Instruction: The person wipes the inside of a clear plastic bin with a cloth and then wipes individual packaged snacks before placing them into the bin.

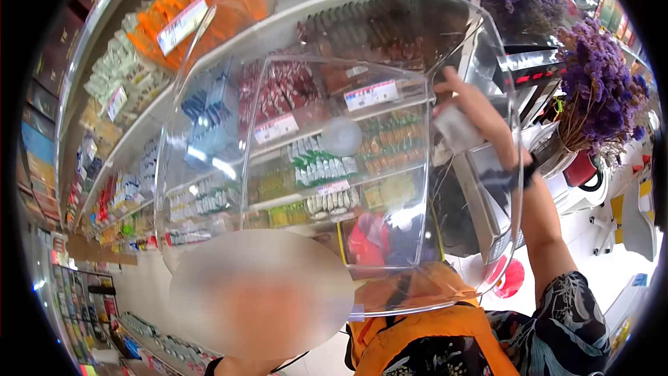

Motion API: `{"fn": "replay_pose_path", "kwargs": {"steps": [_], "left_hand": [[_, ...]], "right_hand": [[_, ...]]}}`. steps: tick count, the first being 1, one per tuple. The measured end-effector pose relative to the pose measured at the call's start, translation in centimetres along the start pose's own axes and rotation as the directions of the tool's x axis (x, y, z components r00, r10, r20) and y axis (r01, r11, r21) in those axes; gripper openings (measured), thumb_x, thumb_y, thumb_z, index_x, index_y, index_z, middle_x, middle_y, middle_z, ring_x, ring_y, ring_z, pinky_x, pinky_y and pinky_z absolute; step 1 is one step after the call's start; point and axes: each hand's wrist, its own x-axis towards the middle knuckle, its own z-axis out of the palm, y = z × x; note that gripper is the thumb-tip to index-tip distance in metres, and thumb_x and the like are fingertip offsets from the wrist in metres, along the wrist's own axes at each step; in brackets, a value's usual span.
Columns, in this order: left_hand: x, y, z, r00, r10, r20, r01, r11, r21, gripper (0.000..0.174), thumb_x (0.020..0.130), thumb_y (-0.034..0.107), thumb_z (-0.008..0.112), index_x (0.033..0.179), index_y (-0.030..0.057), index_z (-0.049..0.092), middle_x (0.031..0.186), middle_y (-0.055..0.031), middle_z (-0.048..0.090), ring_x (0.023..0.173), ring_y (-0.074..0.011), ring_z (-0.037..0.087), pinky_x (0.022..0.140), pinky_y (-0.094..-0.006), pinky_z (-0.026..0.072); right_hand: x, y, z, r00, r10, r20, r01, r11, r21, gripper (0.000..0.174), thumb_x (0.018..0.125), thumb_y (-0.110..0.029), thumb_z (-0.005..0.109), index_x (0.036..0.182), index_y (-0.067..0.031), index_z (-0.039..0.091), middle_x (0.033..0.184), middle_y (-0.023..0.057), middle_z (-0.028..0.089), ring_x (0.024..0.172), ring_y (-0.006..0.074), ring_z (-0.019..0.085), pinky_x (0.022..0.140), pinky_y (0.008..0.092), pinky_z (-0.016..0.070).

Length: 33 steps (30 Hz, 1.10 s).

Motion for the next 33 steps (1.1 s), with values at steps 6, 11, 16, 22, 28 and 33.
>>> {"fn": "replay_pose_path", "kwargs": {"steps": [6,11,16,22,28,33], "left_hand": [[-4.7,-0.1,0.4,0.980,0.005,0.199,0.002,0.999,-0.035,0.017,0.068,0.002,0.065,0.071,0.0091,0.050,0.071,-0.0031,0.048,0.068,-0.0191,0.048,0.067,-0.0363,0.0399],[-8.6,-0.1,2.1,0.966,0.026,0.255,0.006,0.992,-0.125,0.015,0.066,0.004,0.062,0.072,0.0091,0.050,0.069,-0.0032,0.042,0.072,-0.0198,0.047,0.069,-0.0368,0.0403],[-13.6,1.0,2.8,0.891,-0.075,0.448,0.119,0.990,-0.072,0.029,0.068,0.011,0.066,0.094,0.0010,0.057,0.098,-0.0139,0.057,0.098,-0.0303,0.055,0.091,-0.0484,0.0389],[-12.9,-0.4,-3.7,0.780,-0.127,0.613,0.405,0.849,-0.338,0.097,0.067,0.019,0.081,0.145,-0.0006,0.027,0.149,-0.0217,0.029,0.138,-0.0355,0.029,0.110,-0.0575,0.0246],[-17.1,-4.8,1.5,0.432,-0.622,0.653,0.865,0.080,-0.495,0.092,0.080,0.018,0.072,0.149,0.0005,0.015,0.144,-0.0286,0.035,0.129,-0.0359,0.043,0.099,-0.0446,0.0433],[-19.0,-4.2,4.7,0.383,-0.233,0.894,0.848,-0.295,-0.441,0.072,0.090,0.005,0.047,0.151,0.0031,0.010,0.139,-0.0333,0.036,0.109,-0.0382,0.059,0.062,-0.0372,0.0608]], "right_hand": [[-12.4,-11.8,1.8,0.973,0.038,0.228,-0.082,0.979,0.185,0.095,0.090,-0.075,0.015,0.133,0.0019,0.050,0.098,0.0154,0.071,0.057,0.0072,0.048,0.057,0.0184,0.0408],[-13.4,-9.7,8.1,0.930,0.115,0.350,-0.132,0.991,0.025,0.053,0.092,-0.021,0.056,0.134,0.0080,0.044,0.093,0.0088,0.071,0.075,0.0081,0.056,0.060,0.0227,0.0424],[-15.8,-10.6,12.0,0.935,0.119,0.334,-0.160,0.982,0.099,0.050,0.090,-0.011,0.054,0.135,0.0083,0.042,0.087,0.0071,0.071,0.068,0.0056,0.054,0.058,0.0200,0.0401],[-18.2,-13.0,13.5,0.976,0.100,0.194,-0.086,0.993,-0.079,0.047,0.086,-0.008,0.053,0.130,0.0063,0.047,0.059,0.0051,0.047,0.054,0.0088,0.042,0.049,0.0305,0.0358],[-20.5,-14.0,14.6,0.966,0.111,0.232,-0.092,0.992,-0.090,0.049,0.088,-0.006,0.053,0.135,0.0044,0.044,0.056,0.0033,0.046,0.052,0.0065,0.041,0.046,0.0276,0.0341],[-21.3,-13.7,15.1,0.941,0.074,0.330,-0.073,0.997,-0.014,0.048,0.090,-0.009,0.054,0.137,-0.0006,0.046,0.058,-0.0015,0.048,0.050,0.0043,0.039,0.044,0.0242,0.0321]]}}
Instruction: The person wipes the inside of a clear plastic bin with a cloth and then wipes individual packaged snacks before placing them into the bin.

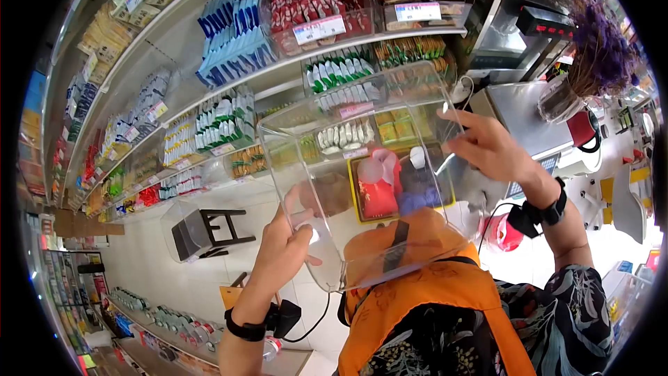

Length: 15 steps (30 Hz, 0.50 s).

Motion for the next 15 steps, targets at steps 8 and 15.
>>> {"fn": "replay_pose_path", "kwargs": {"steps": [8,15], "left_hand": [[0.7,-1.2,0.8,0.993,-0.118,0.006,0.118,0.993,-0.009,0.072,0.085,0.004,0.041,0.149,-0.0025,0.008,0.132,-0.0352,0.040,0.102,-0.0401,0.062,0.061,-0.0436,0.0617],[1.9,0.9,2.2,0.993,-0.090,0.074,0.078,0.985,0.151,0.071,0.084,0.003,0.041,0.149,-0.0035,0.010,0.131,-0.0354,0.043,0.098,-0.0361,0.064,0.062,-0.0402,0.0611]], "right_hand": [[1.3,-4.9,-2.7,0.892,-0.238,-0.384,0.293,0.952,0.091,0.042,0.099,-0.040,0.048,0.105,-0.0026,0.066,0.085,0.0047,0.069,0.068,0.0110,0.062,0.060,0.0266,0.0483],[3.4,3.3,12.9,0.848,-0.408,0.339,0.525,0.737,-0.426,0.061,0.090,-0.036,0.061,0.137,-0.0041,0.040,0.138,0.0230,0.039,0.130,0.0394,0.037,0.109,0.0458,0.0316]]}}
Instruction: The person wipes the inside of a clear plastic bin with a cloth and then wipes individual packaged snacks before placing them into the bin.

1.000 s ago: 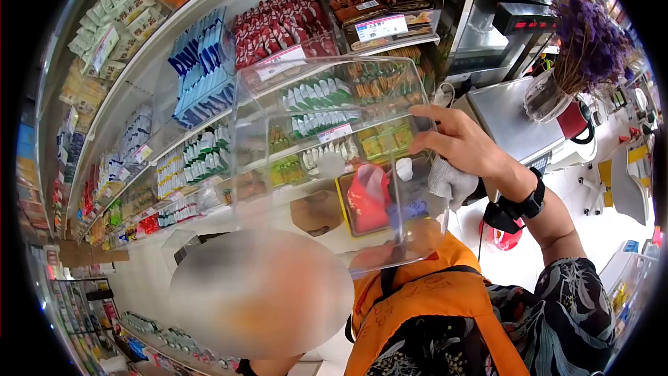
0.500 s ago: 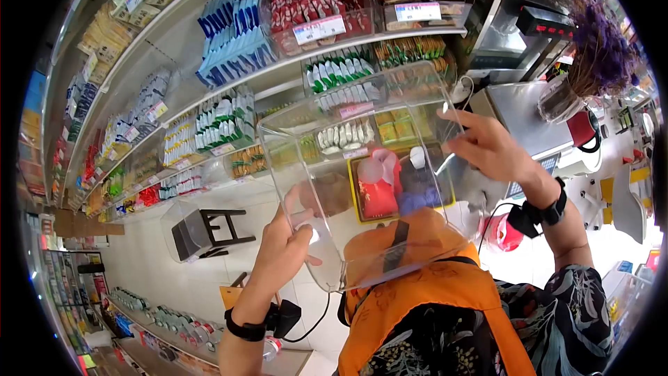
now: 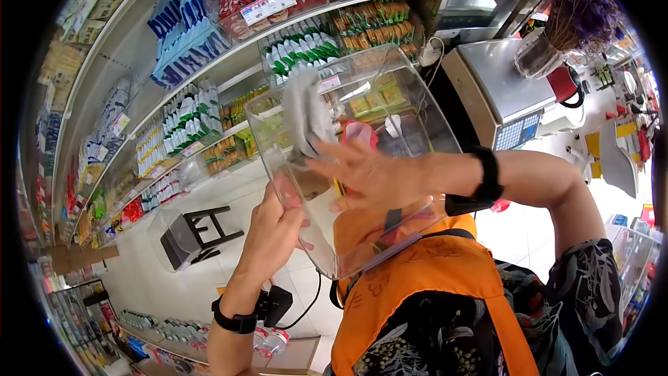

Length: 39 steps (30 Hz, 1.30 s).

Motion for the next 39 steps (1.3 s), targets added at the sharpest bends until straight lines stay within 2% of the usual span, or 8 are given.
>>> {"fn": "replay_pose_path", "kwargs": {"steps": [3,10,15,17,20,29,35,39], "left_hand": [[0.2,-0.1,0.2,0.998,0.064,0.016,-0.064,0.997,0.030,0.071,0.085,0.002,0.040,0.149,-0.0024,0.011,0.131,-0.0355,0.044,0.099,-0.0335,0.064,0.064,-0.0377,0.0605],[0.1,0.2,1.3,0.985,0.157,0.073,-0.165,0.980,0.116,0.068,0.089,-0.002,0.038,0.150,0.0012,0.011,0.132,-0.0337,0.047,0.101,-0.0300,0.064,0.073,-0.0335,0.0588],[0.4,-0.3,1.4,0.987,0.144,0.067,-0.147,0.988,0.047,0.068,0.089,-0.003,0.038,0.151,0.0032,0.010,0.133,-0.0332,0.045,0.103,-0.0296,0.064,0.074,-0.0342,0.0585],[0.6,-0.4,1.3,0.987,0.146,0.067,-0.150,0.987,0.052,0.068,0.089,-0.003,0.038,0.151,0.0035,0.010,0.133,-0.0332,0.045,0.103,-0.0297,0.064,0.072,-0.0340,0.0590],[0.6,0.2,1.2,0.990,0.121,0.079,-0.129,0.985,0.111,0.068,0.089,-0.003,0.038,0.151,0.0036,0.009,0.133,-0.0334,0.045,0.102,-0.0298,0.064,0.066,-0.0329,0.0598],[-0.5,0.7,0.7,0.998,0.014,0.065,-0.021,0.993,0.112,0.068,0.090,-0.002,0.041,0.150,0.0015,0.008,0.129,-0.0337,0.049,0.084,-0.0291,0.070,0.057,-0.0317,0.0597],[-0.8,0.4,0.5,0.997,0.076,0.032,-0.080,0.985,0.150,0.068,0.090,-0.002,0.041,0.150,-0.0005,0.007,0.127,-0.0346,0.050,0.084,-0.0290,0.070,0.057,-0.0314,0.0590],[-0.9,0.4,0.6,0.997,0.070,0.025,-0.073,0.983,0.168,0.068,0.091,-0.002,0.041,0.150,0.0000,0.007,0.127,-0.0346,0.050,0.083,-0.0284,0.070,0.058,-0.0311,0.0588]], "right_hand": [[1.0,1.8,2.9,0.976,0.078,0.202,-0.063,0.995,-0.081,0.065,0.088,-0.032,0.063,0.140,-0.0038,0.036,0.141,0.0243,0.034,0.128,0.0437,0.036,0.107,0.0470,0.0336],[6.0,4.5,2.6,0.968,0.180,-0.177,-0.198,0.976,-0.093,0.045,0.081,-0.009,0.062,0.124,-0.0005,0.051,0.121,0.0211,0.051,0.115,0.0388,0.048,0.093,0.0434,0.0462],[3.4,1.3,5.1,0.981,0.196,-0.016,-0.183,0.942,0.281,0.020,0.072,-0.007,0.064,0.090,-0.0011,0.069,0.105,0.0232,0.059,0.102,0.0372,0.056,0.087,0.0409,0.0480],[0.0,-0.1,6.8,0.914,0.081,0.397,-0.244,0.893,0.379,0.017,0.074,-0.010,0.066,0.091,-0.0078,0.070,0.093,0.0162,0.061,0.102,0.0370,0.055,0.085,0.0421,0.0478],[-2.6,-2.3,7.6,0.943,-0.077,0.323,-0.062,0.915,0.399,0.017,0.075,-0.016,0.069,0.091,-0.0084,0.070,0.093,0.0114,0.063,0.099,0.0356,0.058,0.081,0.0455,0.0486],[-3.5,1.5,1.2,0.700,-0.093,0.708,0.185,0.981,-0.055,0.025,0.078,-0.018,0.067,0.103,-0.0127,0.066,0.102,0.0017,0.060,0.108,0.0264,0.054,0.089,0.0416,0.0453],[-6.4,3.3,-0.8,0.694,0.167,0.701,0.166,0.909,-0.382,0.026,0.078,-0.018,0.068,0.100,-0.0044,0.065,0.115,0.0113,0.053,0.110,0.0324,0.049,0.089,0.0384,0.0465],[-6.6,3.6,1.7,0.805,-0.117,0.582,0.360,0.875,-0.323,0.028,0.074,-0.020,0.070,0.094,-0.0012,0.065,0.120,0.0117,0.049,0.113,0.0336,0.045,0.091,0.0374,0.0465]]}}
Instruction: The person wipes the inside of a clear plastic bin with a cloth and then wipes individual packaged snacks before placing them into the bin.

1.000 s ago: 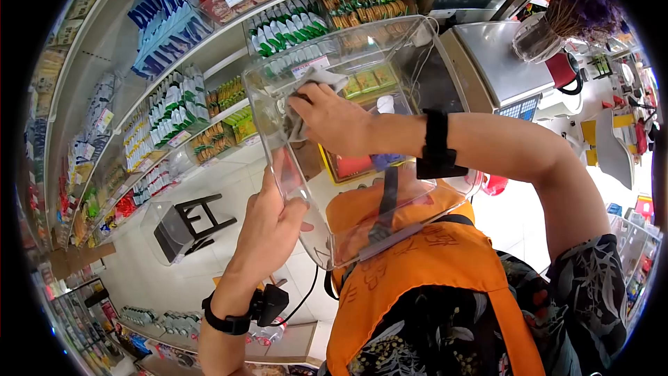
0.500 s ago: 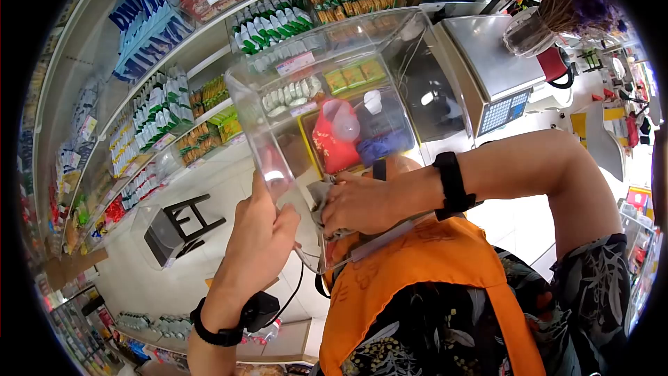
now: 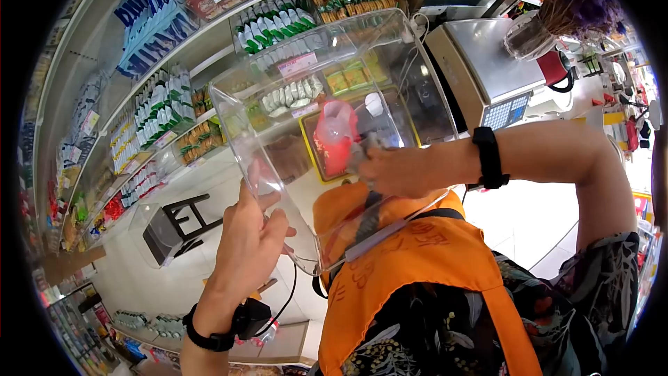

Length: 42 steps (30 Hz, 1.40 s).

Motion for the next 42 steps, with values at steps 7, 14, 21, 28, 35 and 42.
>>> {"fn": "replay_pose_path", "kwargs": {"steps": [7,14,21,28,35,42], "left_hand": [[-0.1,0.7,0.4,1.000,0.020,0.025,-0.021,0.999,0.035,0.068,0.092,-0.002,0.041,0.151,0.0042,0.008,0.128,-0.0336,0.050,0.083,-0.0278,0.070,0.059,-0.0314,0.0585],[-0.9,-1.1,0.4,1.000,0.011,-0.016,-0.011,0.999,-0.032,0.069,0.090,-0.001,0.043,0.150,0.0012,0.008,0.125,-0.0333,0.053,0.078,-0.0267,0.070,0.059,-0.0307,0.0577],[-0.5,-1.1,0.6,0.999,0.038,0.001,-0.038,0.999,-0.020,0.074,0.088,0.002,0.044,0.150,-0.0008,0.004,0.124,-0.0366,0.053,0.075,-0.0278,0.071,0.057,-0.0306,0.0578],[-0.9,-0.3,0.8,0.999,0.006,-0.032,-0.006,1.000,0.004,0.069,0.089,0.000,0.044,0.149,-0.0039,0.010,0.121,-0.0332,0.056,0.073,-0.0242,0.070,0.062,-0.0287,0.0557],[-1.5,-0.6,1.2,0.999,-0.023,-0.043,0.020,0.998,-0.066,0.069,0.088,-0.003,0.042,0.149,-0.0034,0.008,0.122,-0.0336,0.055,0.073,-0.0245,0.070,0.060,-0.0309,0.0579],[-2.5,-0.4,1.8,0.996,-0.058,-0.072,0.054,0.997,-0.049,0.072,0.087,0.001,0.042,0.148,-0.0034,0.005,0.127,-0.0372,0.049,0.078,-0.0282,0.070,0.057,-0.0308,0.0576]], "right_hand": [[5.6,-0.2,-1.3,0.918,-0.337,-0.209,0.360,0.930,0.080,0.028,0.071,-0.019,0.070,0.091,-0.0013,0.067,0.119,0.0072,0.050,0.113,0.0259,0.046,0.092,0.0331,0.0477],[2.6,6.8,-2.3,0.920,0.134,-0.369,-0.193,0.973,-0.129,0.030,0.070,-0.014,0.069,0.098,-0.0029,0.068,0.118,0.0104,0.048,0.109,0.0294,0.051,0.082,0.0324,0.0552],[6.1,3.3,-2.5,0.900,-0.196,-0.388,0.112,0.967,-0.229,0.027,0.075,-0.020,0.068,0.097,-0.0044,0.067,0.107,0.0150,0.054,0.106,0.0299,0.051,0.079,0.0391,0.0535],[10.8,2.1,-1.7,0.765,-0.133,-0.631,0.007,0.980,-0.197,0.018,0.079,-0.020,0.062,0.092,-0.0084,0.059,0.107,0.0078,0.052,0.104,0.0223,0.052,0.085,0.0320,0.0487],[9.0,5.8,-4.3,0.866,0.130,-0.482,-0.236,0.957,-0.167,0.053,0.077,-0.024,0.067,0.121,-0.0059,0.045,0.133,0.0117,0.044,0.121,0.0277,0.046,0.098,0.0460,0.0407],[6.7,4.8,-3.4,0.669,0.716,-0.198,-0.738,0.671,-0.071,0.055,0.079,-0.023,0.065,0.126,-0.0048,0.044,0.131,0.0199,0.042,0.118,0.0408,0.046,0.094,0.0594,0.0377]]}}
